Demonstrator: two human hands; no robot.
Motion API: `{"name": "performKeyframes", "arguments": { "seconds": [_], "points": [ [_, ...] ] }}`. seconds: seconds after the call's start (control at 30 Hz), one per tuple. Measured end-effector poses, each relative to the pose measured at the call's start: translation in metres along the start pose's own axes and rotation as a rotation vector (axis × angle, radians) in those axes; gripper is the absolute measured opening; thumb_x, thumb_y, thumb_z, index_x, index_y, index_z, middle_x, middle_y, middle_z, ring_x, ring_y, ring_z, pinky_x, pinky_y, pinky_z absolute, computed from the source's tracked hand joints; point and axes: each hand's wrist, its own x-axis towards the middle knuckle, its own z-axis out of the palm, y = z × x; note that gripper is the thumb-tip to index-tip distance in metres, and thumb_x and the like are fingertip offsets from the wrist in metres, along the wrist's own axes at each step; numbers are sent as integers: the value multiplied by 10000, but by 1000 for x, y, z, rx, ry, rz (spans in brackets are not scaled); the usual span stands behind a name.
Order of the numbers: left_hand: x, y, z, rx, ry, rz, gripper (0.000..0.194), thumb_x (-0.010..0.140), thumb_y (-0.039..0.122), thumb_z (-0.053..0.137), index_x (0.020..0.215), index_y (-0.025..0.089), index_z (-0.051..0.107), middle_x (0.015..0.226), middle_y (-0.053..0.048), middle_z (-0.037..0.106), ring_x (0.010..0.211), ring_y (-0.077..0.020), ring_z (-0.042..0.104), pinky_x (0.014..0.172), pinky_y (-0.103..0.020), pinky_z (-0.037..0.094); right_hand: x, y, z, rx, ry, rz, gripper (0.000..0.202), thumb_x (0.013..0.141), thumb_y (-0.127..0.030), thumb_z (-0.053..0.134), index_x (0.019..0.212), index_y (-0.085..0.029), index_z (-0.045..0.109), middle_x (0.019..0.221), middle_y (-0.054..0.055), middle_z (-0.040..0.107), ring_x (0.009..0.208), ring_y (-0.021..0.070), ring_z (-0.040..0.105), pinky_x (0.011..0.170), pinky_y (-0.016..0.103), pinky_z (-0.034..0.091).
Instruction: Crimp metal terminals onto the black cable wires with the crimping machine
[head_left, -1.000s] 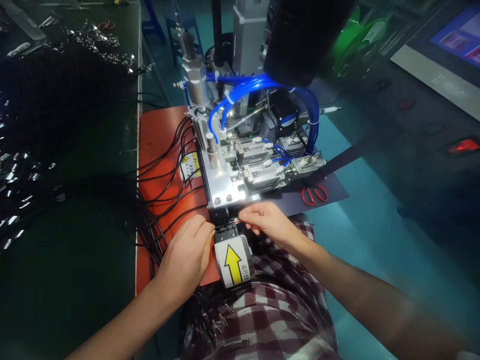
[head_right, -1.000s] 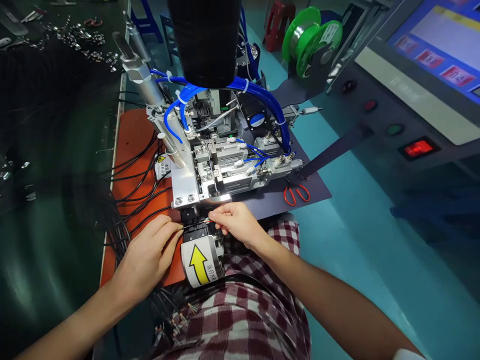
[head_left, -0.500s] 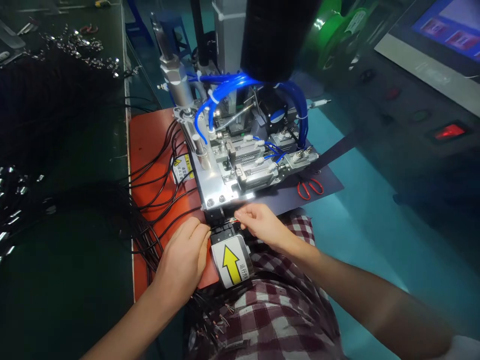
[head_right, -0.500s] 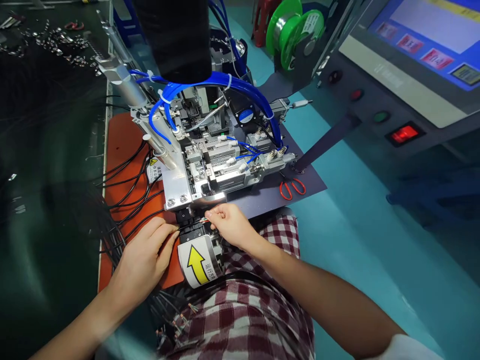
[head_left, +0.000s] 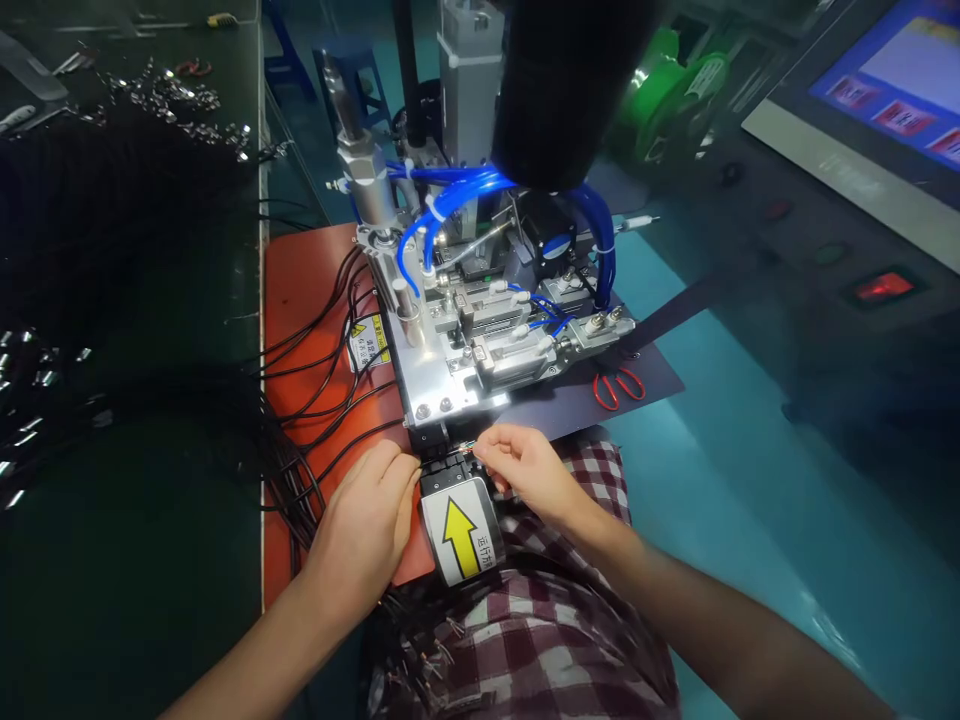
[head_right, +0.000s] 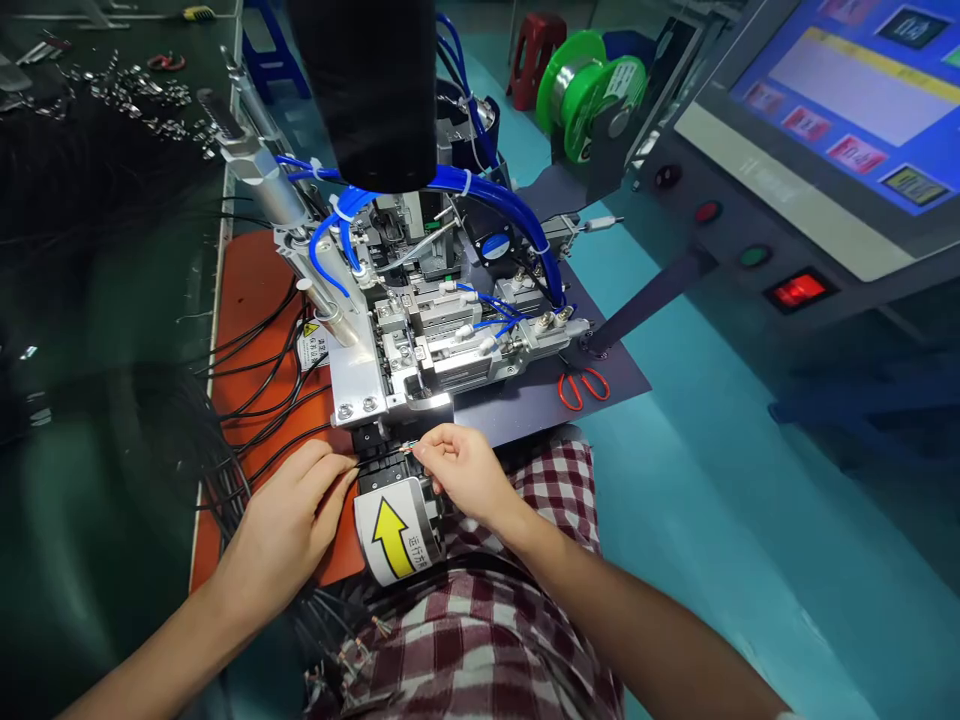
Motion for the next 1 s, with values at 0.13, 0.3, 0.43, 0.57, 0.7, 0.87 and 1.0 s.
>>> {"name": "performKeyframes", "arguments": {
  "seconds": [0.13,0.3,0.43,0.57,0.7,0.87,1.0],
  "points": [
    [0,-1,1,2,7,8,198,918,142,393,846,147,578,819,-48,511,741,-175,519,678,-303,446,7,8,-4,5,-27,-6,238,734,-390,616,684,-176,528,510,-66,460,418,80,398,427,228,277],
    [0,-1,1,14,12,-3,194,922,148,385,864,161,570,853,-55,526,763,-176,534,691,-300,458,7,15,-11,-39,35,-41,285,764,-440,599,682,-178,517,522,-63,464,433,86,424,451,236,316],
    [-1,-2,2,24,29,11,181,917,149,393,867,170,565,845,-50,529,757,-173,540,699,-298,466,7,14,-6,-2,-25,-46,343,801,-496,554,674,-179,520,598,-35,523,462,91,469,481,245,362],
    [0,-2,2,12,51,31,170,899,125,418,957,154,575,832,-48,534,757,-173,546,698,-293,476,11,13,3,50,-21,-56,341,766,-496,597,672,-179,514,578,-45,514,453,88,460,475,240,355],
    [-1,-3,1,91,76,103,228,867,70,422,976,131,613,826,-65,534,771,-197,535,674,-310,472,11,11,4,78,31,-85,300,754,-446,627,676,-181,509,518,-67,478,448,87,443,474,234,338],
    [1,-4,0,201,129,157,245,850,62,433,959,125,643,862,-94,561,809,-232,526,682,-349,455,10,6,3,69,-34,-54,311,774,-445,595,637,-179,511,521,-56,501,446,87,449,477,240,341],
    [1,-1,-3,274,140,188,242,850,71,439,945,144,650,870,-94,573,801,-232,520,653,-345,432,11,5,2,70,-34,-84,293,775,-434,594,654,-179,515,510,-66,483,434,80,420,467,235,326]
  ]
}}
